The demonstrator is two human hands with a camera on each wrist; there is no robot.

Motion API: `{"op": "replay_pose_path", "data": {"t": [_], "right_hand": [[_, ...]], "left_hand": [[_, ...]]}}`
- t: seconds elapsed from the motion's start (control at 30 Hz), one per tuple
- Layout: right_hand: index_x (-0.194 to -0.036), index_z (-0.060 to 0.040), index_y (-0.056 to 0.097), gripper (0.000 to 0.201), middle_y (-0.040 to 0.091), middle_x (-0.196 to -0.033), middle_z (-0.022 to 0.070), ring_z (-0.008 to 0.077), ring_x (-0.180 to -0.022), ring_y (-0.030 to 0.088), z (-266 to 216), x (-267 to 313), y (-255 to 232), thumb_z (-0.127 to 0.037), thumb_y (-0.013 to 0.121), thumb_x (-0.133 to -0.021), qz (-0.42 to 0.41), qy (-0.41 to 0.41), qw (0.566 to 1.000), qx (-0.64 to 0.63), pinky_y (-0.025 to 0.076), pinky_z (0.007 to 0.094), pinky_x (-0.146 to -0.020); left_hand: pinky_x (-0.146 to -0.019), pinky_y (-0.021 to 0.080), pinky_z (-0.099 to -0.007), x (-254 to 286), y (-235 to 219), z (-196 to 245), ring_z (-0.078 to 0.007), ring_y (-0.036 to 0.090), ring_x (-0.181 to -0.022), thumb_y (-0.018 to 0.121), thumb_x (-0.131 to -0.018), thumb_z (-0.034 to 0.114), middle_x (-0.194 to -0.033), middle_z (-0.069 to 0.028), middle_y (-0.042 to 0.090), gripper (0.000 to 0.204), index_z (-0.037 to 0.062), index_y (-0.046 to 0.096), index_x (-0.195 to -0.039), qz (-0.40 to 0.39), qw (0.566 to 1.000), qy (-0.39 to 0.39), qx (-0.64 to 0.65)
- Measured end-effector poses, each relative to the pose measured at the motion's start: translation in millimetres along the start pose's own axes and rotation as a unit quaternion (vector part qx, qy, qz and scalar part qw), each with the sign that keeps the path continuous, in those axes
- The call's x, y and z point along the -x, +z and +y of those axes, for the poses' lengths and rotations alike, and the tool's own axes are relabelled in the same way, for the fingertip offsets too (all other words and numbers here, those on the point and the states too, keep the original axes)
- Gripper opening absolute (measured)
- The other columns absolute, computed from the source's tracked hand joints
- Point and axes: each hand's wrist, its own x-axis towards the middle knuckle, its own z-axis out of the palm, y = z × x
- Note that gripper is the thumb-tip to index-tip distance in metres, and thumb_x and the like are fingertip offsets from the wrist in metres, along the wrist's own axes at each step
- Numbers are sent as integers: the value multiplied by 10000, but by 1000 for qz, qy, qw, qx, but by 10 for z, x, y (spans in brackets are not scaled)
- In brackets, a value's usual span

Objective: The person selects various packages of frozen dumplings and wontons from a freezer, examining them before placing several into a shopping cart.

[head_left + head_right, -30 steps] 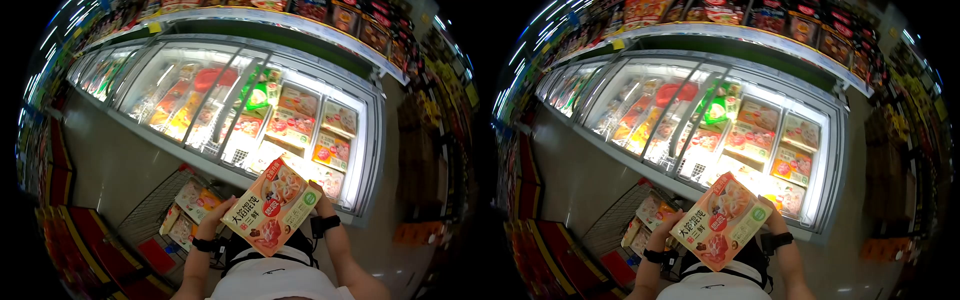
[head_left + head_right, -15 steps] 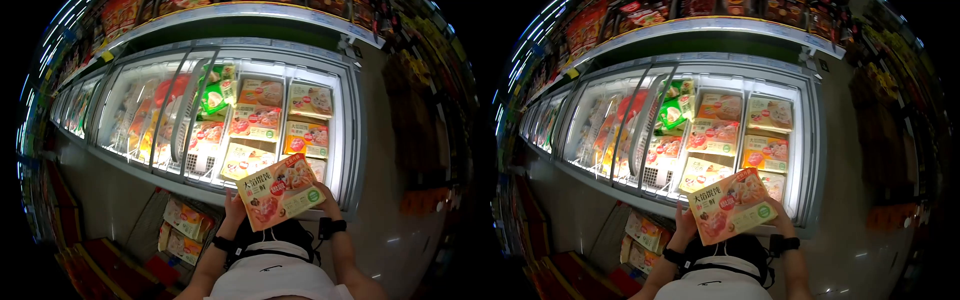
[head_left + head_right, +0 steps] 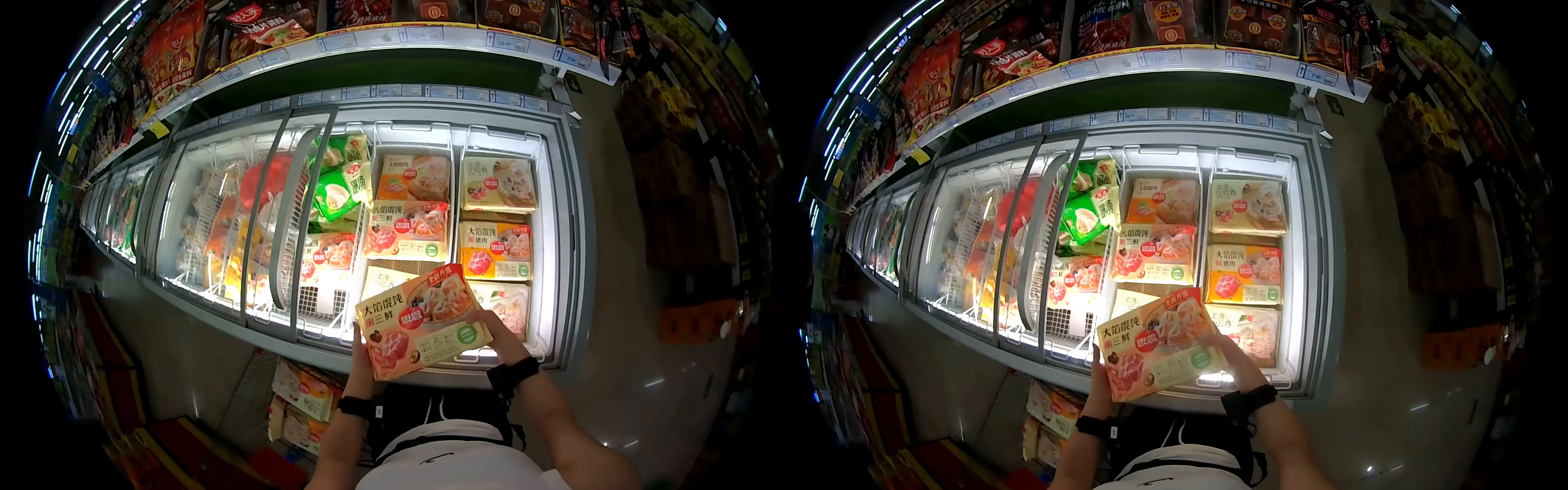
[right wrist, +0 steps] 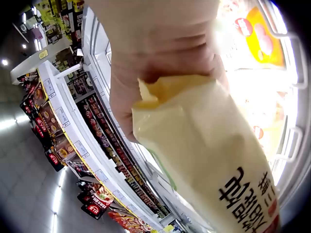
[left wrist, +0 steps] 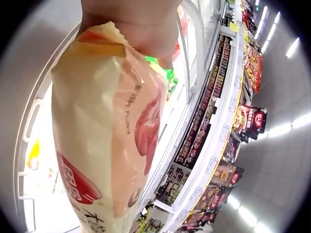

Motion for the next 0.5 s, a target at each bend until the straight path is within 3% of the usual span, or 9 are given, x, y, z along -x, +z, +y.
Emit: {"op": "replay_pose_path", "data": {"t": [0.03,0.07,0.13,0.23,0.27,0.5], "right_hand": [[-898,-85,469,242,455,-964,29,139,-902,456,-13,-27,59,-273,446,-748,33,60,993,-99,390,255,-747],[-864,-90,472,257,467,-930,22,143,-891,463,-22,11,125,-312,461,-735,27,2,997,-72,398,256,-736],[-903,-85,466,309,469,-953,36,157,-903,459,31,-66,125,-349,447,-743,49,2,998,-40,392,272,-750],[-946,-79,458,367,470,-979,53,172,-916,455,96,-162,150,-389,431,-751,80,8,997,-5,385,290,-765],[-948,-78,457,370,470,-981,54,173,-917,455,107,-185,163,-390,430,-751,85,9,996,-7,385,291,-766],[-964,-76,449,389,467,-991,60,178,-921,453,318,-159,184,-401,423,-752,126,37,991,-26,382,296,-770]], "left_hand": [[-706,442,-346,-10,-37,37,-249,496,-860,323,-751,523,-980,-153,470,592,29,367,-1075,-2,1000,-3,-4],[-705,442,-349,-23,-69,58,-252,495,-857,322,-746,532,-980,-152,467,602,36,360,-1085,10,1000,23,-12],[-691,447,-347,44,110,142,-249,499,-843,323,-732,555,-986,-146,463,628,52,342,-1108,34,998,52,-30],[-722,428,-337,47,238,305,-234,474,-888,334,-728,558,-1012,-138,444,640,40,332,-1105,23,997,40,-55],[-730,427,-333,-128,-67,325,-228,458,-913,349,-738,533,-1015,-144,437,633,26,317,-1117,18,996,44,-78],[-731,426,-326,-127,-158,483,-216,458,-915,364,-741,513,-1024,-144,433,620,20,317,-1115,-14,997,-9,-75]]}}
